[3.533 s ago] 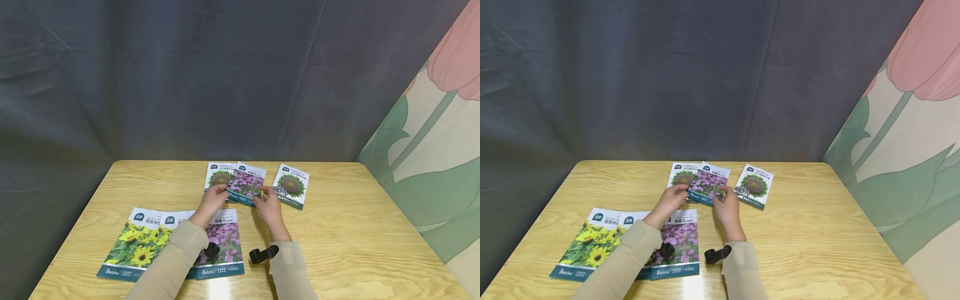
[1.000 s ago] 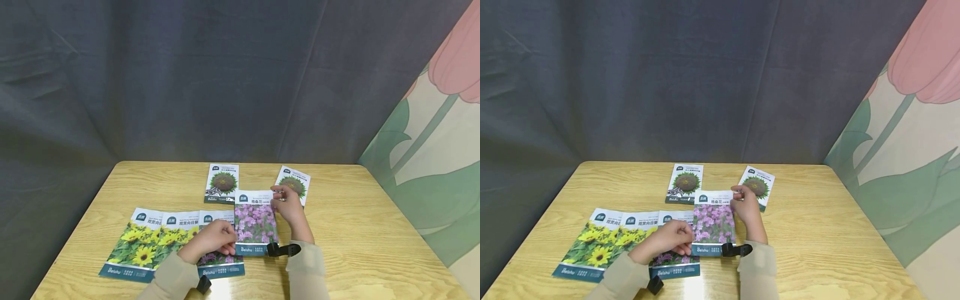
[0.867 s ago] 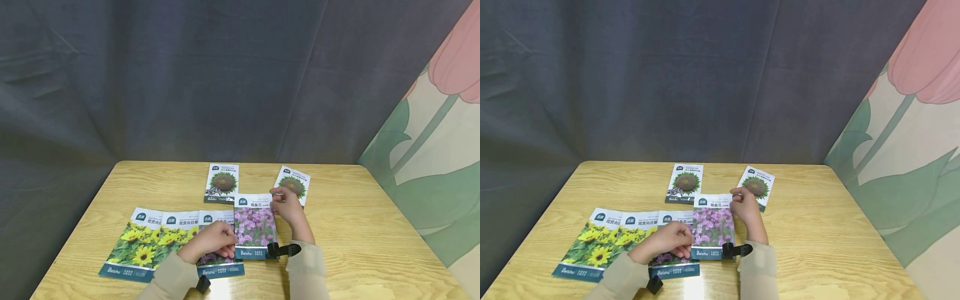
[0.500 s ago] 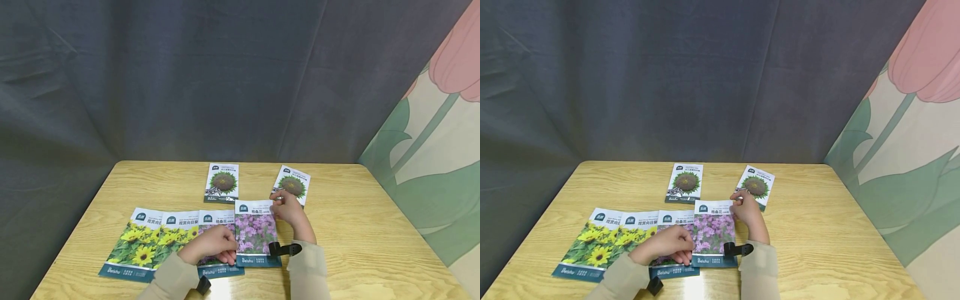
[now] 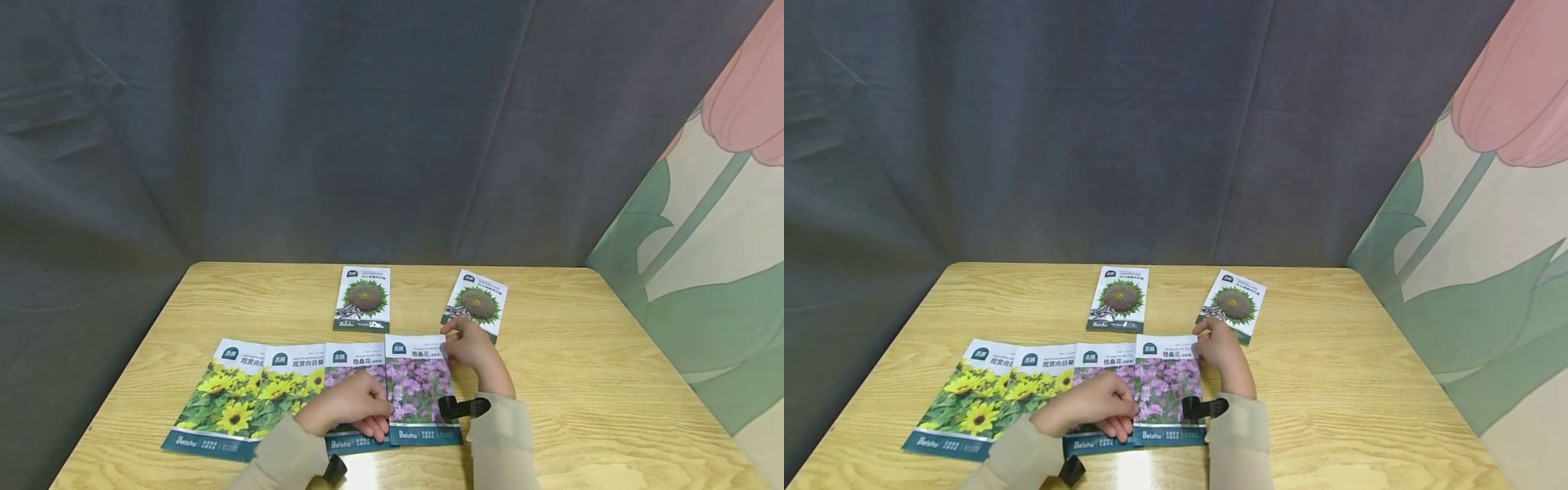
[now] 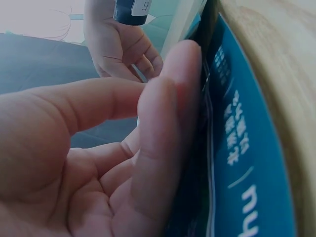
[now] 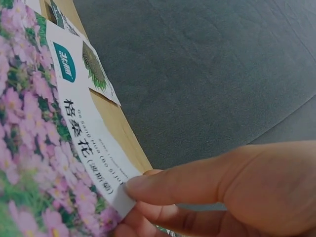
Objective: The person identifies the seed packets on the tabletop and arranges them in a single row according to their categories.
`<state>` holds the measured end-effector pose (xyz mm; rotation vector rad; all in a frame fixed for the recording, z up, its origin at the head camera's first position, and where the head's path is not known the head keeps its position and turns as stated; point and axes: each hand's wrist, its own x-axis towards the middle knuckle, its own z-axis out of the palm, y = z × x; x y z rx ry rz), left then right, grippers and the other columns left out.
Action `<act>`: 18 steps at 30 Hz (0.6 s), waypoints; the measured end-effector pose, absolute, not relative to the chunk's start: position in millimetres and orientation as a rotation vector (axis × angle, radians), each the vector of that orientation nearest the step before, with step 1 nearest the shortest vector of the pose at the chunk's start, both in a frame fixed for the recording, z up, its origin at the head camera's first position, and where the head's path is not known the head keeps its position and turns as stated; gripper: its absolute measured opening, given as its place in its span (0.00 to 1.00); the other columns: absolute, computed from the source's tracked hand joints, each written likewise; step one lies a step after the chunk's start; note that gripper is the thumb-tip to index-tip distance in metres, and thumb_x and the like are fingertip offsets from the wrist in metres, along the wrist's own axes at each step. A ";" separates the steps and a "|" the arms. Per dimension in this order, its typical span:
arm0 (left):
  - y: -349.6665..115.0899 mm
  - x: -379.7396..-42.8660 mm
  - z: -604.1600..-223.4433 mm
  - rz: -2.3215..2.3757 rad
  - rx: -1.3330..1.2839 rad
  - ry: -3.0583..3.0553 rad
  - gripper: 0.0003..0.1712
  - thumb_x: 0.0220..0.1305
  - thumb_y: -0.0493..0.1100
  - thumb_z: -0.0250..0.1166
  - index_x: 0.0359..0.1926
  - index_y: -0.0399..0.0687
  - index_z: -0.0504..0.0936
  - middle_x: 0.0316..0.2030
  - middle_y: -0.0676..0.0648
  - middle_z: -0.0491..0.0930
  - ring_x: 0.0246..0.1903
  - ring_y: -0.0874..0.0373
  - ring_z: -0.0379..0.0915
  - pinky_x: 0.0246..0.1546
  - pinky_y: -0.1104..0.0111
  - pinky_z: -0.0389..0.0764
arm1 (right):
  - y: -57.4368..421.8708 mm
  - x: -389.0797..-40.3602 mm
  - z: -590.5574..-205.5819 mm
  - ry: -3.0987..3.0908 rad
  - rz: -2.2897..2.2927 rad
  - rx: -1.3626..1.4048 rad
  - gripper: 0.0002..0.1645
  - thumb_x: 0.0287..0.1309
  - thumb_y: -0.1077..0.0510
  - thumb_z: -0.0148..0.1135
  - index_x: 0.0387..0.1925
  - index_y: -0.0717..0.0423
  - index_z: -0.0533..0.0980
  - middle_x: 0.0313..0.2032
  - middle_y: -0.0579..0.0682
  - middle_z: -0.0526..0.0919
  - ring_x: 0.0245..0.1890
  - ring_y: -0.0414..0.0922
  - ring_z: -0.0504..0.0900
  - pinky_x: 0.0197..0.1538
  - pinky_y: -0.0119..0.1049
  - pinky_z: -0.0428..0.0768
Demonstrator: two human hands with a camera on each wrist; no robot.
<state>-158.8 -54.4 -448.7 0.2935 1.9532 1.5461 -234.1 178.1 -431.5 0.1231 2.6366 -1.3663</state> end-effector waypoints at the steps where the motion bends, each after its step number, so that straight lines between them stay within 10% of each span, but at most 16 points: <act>1: -54.2 -158.9 -449.6 1.545 0.295 1.955 0.10 0.59 0.33 0.59 0.23 0.31 0.80 0.19 0.39 0.81 0.16 0.57 0.79 0.16 0.73 0.79 | 178.2 -234.5 -432.2 2.637 -1.361 0.124 0.15 0.49 0.72 0.60 0.42 0.64 0.74 0.29 0.56 0.75 0.24 0.46 0.76 0.28 0.38 0.81; 18: -51.6 -153.6 -448.6 1.401 0.352 2.148 0.11 0.60 0.35 0.60 0.21 0.37 0.80 0.17 0.43 0.80 0.16 0.55 0.78 0.18 0.67 0.81 | 174.0 -237.2 -440.4 2.659 -1.316 0.140 0.14 0.47 0.73 0.60 0.40 0.65 0.74 0.26 0.55 0.76 0.20 0.46 0.76 0.23 0.37 0.79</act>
